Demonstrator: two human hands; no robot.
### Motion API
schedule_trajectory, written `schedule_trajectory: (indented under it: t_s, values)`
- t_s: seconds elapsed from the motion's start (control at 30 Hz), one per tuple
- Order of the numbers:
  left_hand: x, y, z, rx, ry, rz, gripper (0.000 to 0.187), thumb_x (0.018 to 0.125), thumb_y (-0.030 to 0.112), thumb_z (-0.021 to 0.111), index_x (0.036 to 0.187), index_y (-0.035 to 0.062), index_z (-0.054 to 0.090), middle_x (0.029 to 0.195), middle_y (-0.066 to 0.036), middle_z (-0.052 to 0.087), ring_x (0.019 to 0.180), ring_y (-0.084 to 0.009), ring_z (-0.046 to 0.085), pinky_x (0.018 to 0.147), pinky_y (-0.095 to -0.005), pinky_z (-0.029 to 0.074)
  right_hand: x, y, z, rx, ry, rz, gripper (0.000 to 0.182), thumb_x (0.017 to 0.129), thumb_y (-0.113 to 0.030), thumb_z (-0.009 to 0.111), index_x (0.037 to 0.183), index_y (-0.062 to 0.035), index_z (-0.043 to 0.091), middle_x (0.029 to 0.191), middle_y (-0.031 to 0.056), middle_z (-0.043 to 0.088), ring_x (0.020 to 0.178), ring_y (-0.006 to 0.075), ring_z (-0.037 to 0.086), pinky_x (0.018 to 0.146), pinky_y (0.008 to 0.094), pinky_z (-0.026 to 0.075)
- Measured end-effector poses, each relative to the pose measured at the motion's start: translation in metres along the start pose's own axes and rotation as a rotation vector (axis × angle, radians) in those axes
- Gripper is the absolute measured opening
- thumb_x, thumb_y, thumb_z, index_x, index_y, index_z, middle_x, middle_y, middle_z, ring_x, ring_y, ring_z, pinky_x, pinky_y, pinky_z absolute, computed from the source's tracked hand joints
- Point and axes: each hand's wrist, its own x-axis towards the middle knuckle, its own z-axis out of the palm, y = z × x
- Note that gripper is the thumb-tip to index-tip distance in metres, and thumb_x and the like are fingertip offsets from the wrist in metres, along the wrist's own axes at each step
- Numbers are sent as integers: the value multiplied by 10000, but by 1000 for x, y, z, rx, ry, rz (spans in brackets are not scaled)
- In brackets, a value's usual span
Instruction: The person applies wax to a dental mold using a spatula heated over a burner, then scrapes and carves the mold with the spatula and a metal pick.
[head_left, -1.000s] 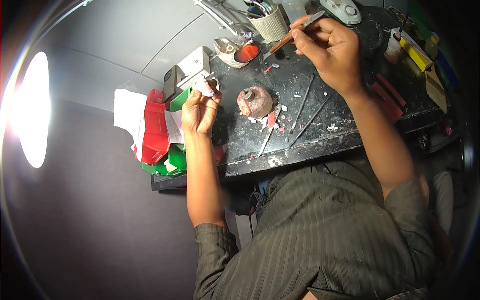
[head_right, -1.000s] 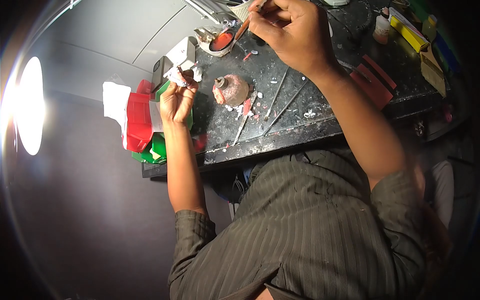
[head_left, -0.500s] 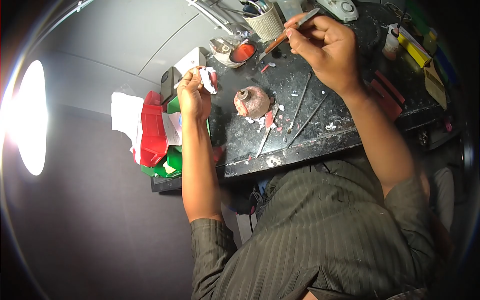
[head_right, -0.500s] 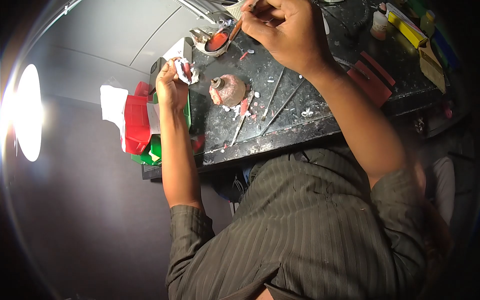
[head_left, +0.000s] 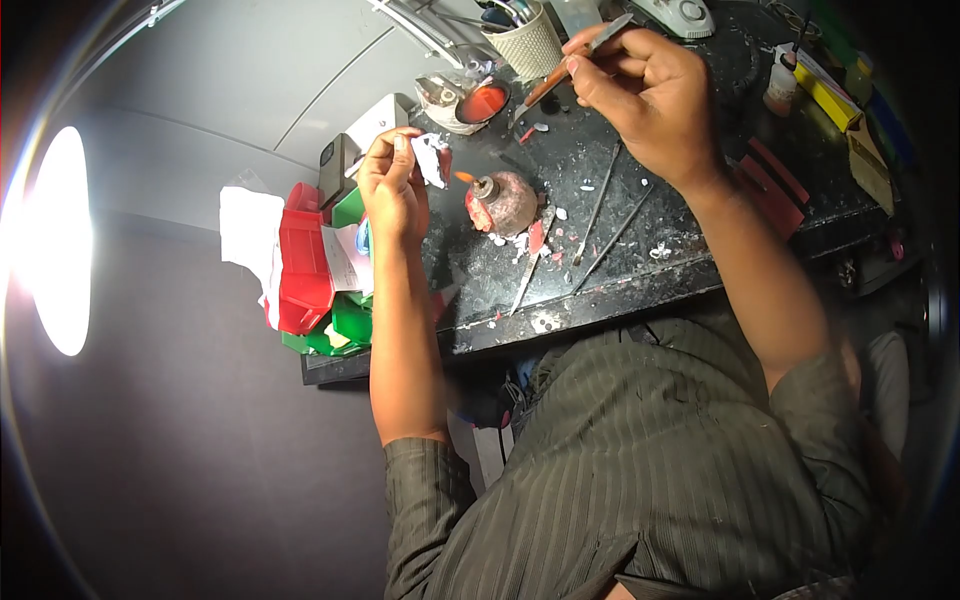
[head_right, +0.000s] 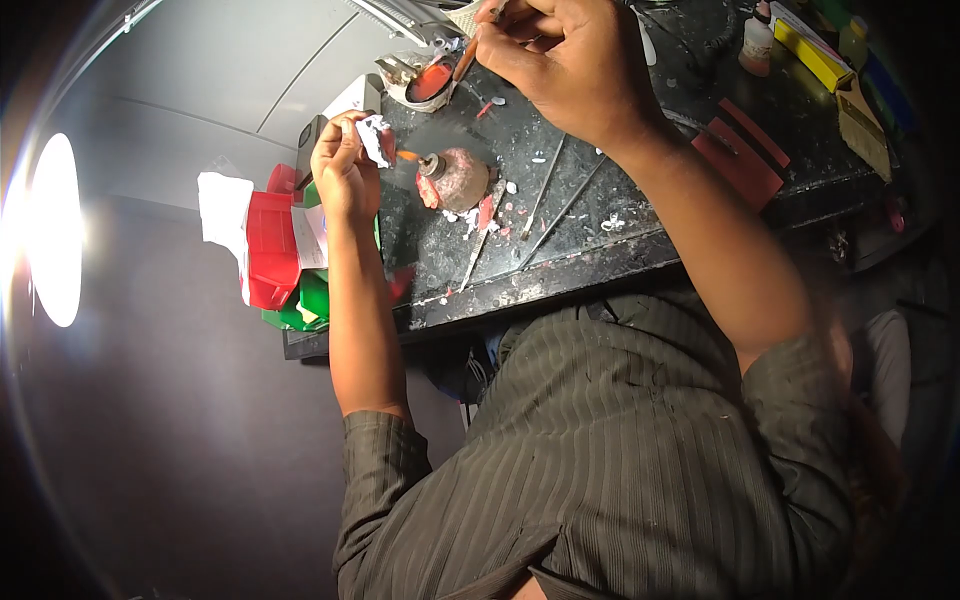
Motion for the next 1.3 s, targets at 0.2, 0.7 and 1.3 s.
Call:
schedule_trajectory:
  t_s: [0.2,0.7,1.3]
  values:
    - [9,-8,-7,59,3,18,189,1036,164,527,1038,-4,614,876,-90,646,708,-179,647,612,-320,527,0,1,-1,23,-4,20,130,937,-41,673,1057,7,683,816,13,691,728,28,613,647,172,477]
    - [-36,34,19,-227,114,93,205,1007,178,583,1095,-6,571,912,-114,633,778,-204,643,673,-332,532,1,2,-3,37,4,33,135,937,-45,677,1059,13,679,869,21,698,746,40,629,663,184,511]
    - [-186,72,72,-1008,184,-268,246,998,178,456,1117,69,640,1045,-80,505,665,-112,389,687,-290,353,0,14,1,9,-59,128,133,938,-21,666,1058,36,667,931,30,670,797,52,629,681,202,535]
